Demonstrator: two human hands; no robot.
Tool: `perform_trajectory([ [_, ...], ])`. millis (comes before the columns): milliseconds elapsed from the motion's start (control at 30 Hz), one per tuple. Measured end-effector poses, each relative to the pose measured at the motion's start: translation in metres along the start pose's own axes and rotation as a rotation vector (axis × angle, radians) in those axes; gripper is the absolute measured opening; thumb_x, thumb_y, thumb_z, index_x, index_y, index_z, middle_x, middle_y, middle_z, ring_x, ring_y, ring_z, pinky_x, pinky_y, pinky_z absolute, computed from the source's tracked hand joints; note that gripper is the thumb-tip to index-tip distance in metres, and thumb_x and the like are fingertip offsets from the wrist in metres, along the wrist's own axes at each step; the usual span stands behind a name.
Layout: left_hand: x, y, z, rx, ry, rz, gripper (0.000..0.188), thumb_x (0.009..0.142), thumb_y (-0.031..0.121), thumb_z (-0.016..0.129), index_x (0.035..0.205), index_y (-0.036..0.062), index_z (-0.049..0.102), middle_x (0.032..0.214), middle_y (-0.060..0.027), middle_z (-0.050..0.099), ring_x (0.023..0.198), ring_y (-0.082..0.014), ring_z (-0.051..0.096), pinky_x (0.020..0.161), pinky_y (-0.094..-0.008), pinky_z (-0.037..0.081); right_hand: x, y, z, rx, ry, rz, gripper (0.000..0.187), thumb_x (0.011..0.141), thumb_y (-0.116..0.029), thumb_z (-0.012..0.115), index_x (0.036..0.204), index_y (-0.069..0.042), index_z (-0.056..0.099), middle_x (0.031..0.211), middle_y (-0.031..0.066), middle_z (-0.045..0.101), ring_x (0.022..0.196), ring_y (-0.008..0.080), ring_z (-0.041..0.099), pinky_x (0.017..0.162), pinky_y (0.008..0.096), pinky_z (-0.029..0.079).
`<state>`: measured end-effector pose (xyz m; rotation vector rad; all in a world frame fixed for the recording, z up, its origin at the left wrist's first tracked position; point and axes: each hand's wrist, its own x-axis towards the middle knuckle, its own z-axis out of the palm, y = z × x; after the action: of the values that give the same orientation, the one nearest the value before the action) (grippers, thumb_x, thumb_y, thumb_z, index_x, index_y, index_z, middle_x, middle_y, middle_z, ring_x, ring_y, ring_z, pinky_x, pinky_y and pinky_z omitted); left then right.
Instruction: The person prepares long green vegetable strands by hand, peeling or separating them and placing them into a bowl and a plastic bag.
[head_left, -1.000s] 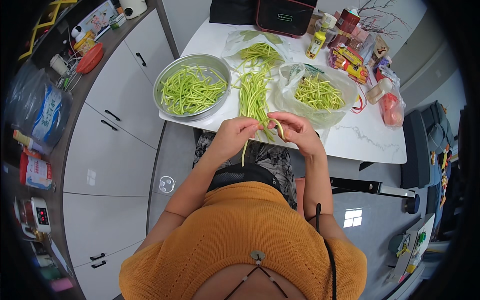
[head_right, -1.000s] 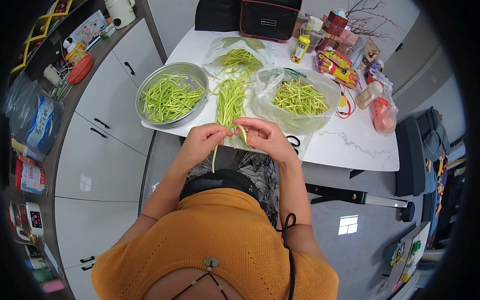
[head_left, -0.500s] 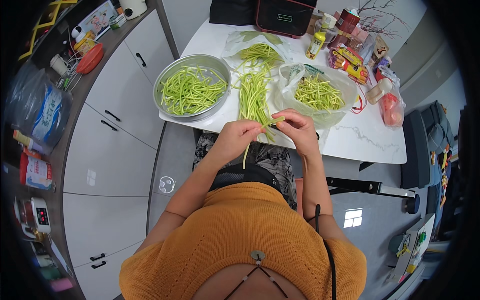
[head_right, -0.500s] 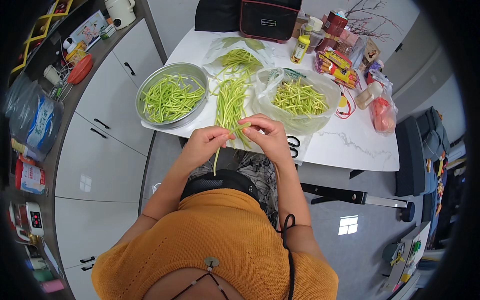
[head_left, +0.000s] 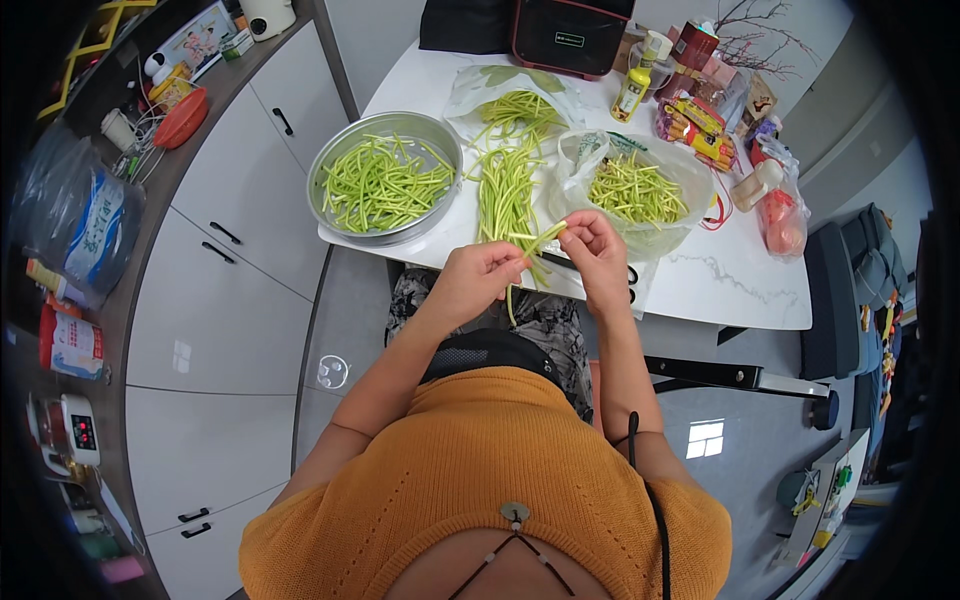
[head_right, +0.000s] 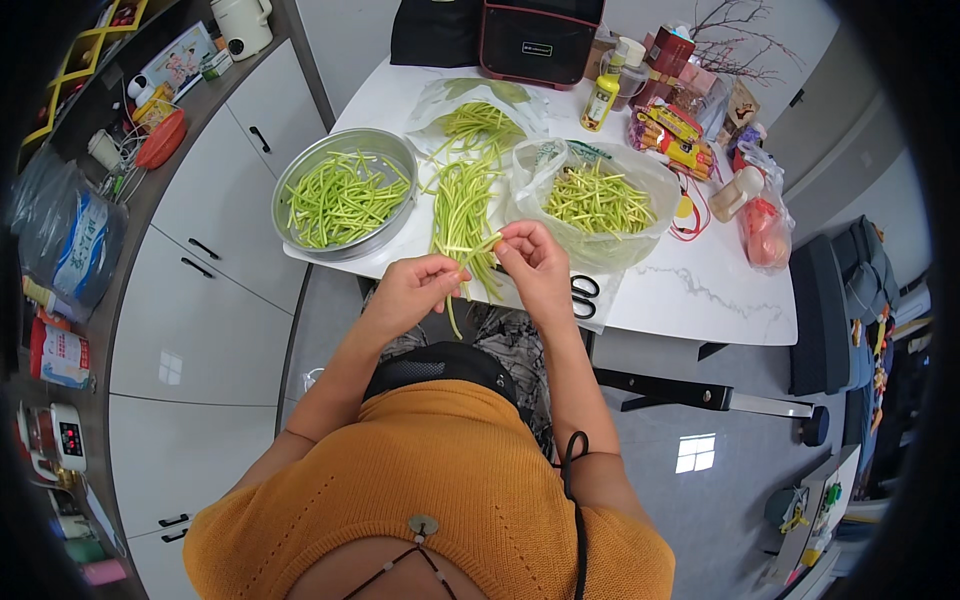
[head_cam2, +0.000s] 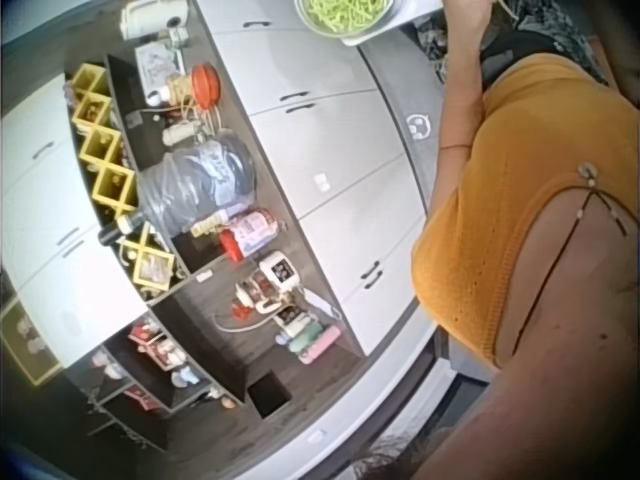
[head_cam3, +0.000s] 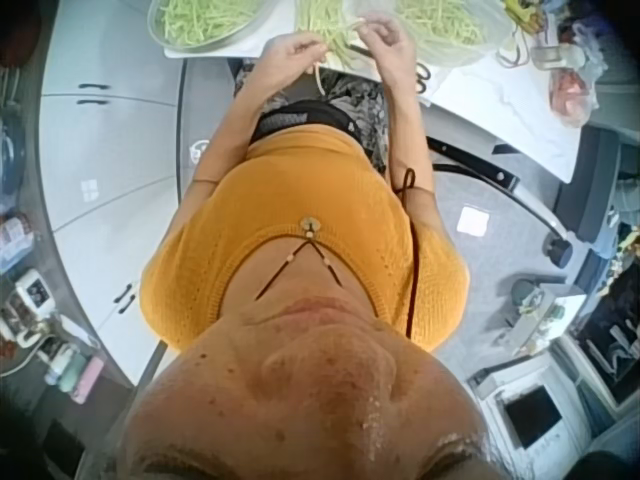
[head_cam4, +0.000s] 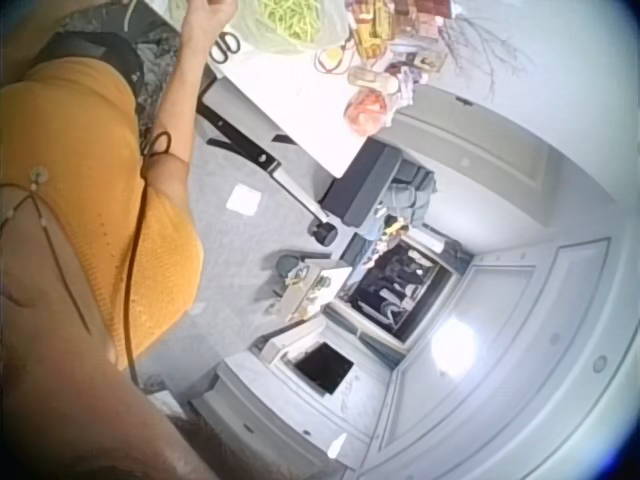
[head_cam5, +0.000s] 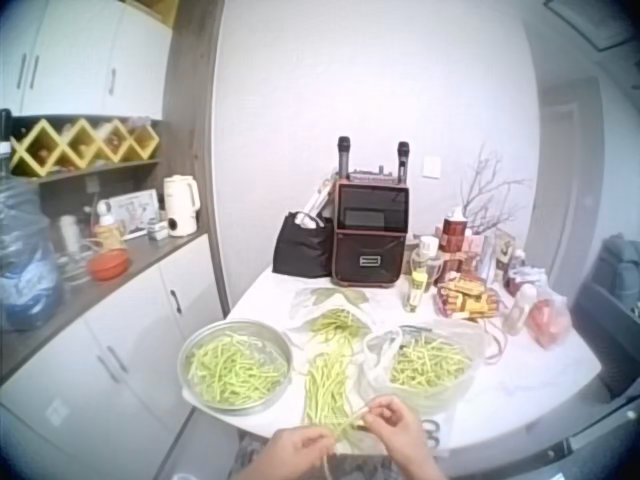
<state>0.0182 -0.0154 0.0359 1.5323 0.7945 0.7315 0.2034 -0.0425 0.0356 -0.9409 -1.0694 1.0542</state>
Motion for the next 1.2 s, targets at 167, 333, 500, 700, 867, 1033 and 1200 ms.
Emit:
perform_trajectory([
  [167,0.000,0.000,0.000,-0.037,0.024,0.020,0.019,0.087,0.012,0.053,0.096,-0.0016,0.062,0.070,0.0008,0.057,0.054,-0.0035,0.047,0.050,-0.0165,0.039,-0.003,0.003,0.002,-0.418,0.132,-0.189,0.013,0.079,-0.002,0.061,0.091,0.000,0.060,0.079,0.0017,0.059,0.068,0.0059,0.052,0.061,0.0195,0.043],
  [333,-0.001,-0.001,0.000,-0.023,-0.003,-0.008,0.018,0.086,0.012,0.054,0.096,-0.0014,0.063,0.070,0.0003,0.058,0.054,-0.0036,0.048,0.050,-0.0168,0.040,-0.005,-0.003,0.013,-0.646,0.190,-0.369,0.011,0.076,-0.003,0.064,0.087,-0.001,0.064,0.074,0.0037,0.059,0.062,0.0081,0.051,0.058,0.0210,0.042],
  [500,-0.002,0.000,0.002,-0.024,-0.006,0.001,0.019,0.087,0.012,0.053,0.095,-0.0012,0.063,0.071,-0.0001,0.059,0.054,-0.0038,0.049,0.050,-0.0170,0.041,-0.006,-0.005,0.019,-0.664,0.167,-0.412,0.009,0.074,-0.005,0.066,0.083,-0.003,0.065,0.074,0.0075,0.060,0.063,0.0159,0.053,0.057,0.0248,0.043],
  [700,0.005,-0.005,-0.009,-0.119,0.143,0.041,0.020,0.088,0.012,0.051,0.096,-0.0023,0.062,0.071,-0.0008,0.058,0.054,-0.0041,0.049,0.048,-0.0167,0.041,-0.005,-0.011,0.019,-0.839,0.067,-0.549,0.009,0.073,-0.004,0.065,0.082,-0.004,0.066,0.073,0.0084,0.060,0.066,0.0199,0.055,0.057,0.0266,0.044],
  [867,0.013,-0.013,-0.031,-0.370,0.351,0.131,0.020,0.090,0.012,0.048,0.099,-0.0025,0.059,0.075,-0.0044,0.059,0.055,-0.0052,0.050,0.049,-0.0166,0.040,-0.008,-0.020,0.001,-0.744,0.038,-0.270,0.010,0.075,-0.004,0.064,0.085,-0.003,0.066,0.072,0.0065,0.059,0.060,0.0145,0.054,0.054,0.0240,0.042],
  [1033,0.015,-0.014,-0.047,-0.474,0.462,0.151,0.022,0.092,0.014,0.046,0.101,-0.0025,0.058,0.077,-0.0057,0.060,0.057,-0.0058,0.052,0.051,-0.0171,0.041,-0.004,-0.022,-0.030,-0.669,0.157,-0.108,0.011,0.077,-0.003,0.063,0.088,-0.002,0.065,0.073,0.0024,0.060,0.059,0.0072,0.052,0.054,0.0195,0.040],
  [1200,0.014,-0.013,-0.044,-0.500,0.447,0.159,0.023,0.092,0.014,0.046,0.101,-0.0030,0.057,0.078,-0.0060,0.060,0.057,-0.0061,0.053,0.051,-0.0173,0.041,0.022,-0.036,-0.050,-0.741,0.400,-0.260,0.016,0.076,-0.001,0.063,0.092,-0.002,0.064,0.078,0.0052,0.062,0.064,0.0097,0.056,0.059,0.0214,0.044],
])
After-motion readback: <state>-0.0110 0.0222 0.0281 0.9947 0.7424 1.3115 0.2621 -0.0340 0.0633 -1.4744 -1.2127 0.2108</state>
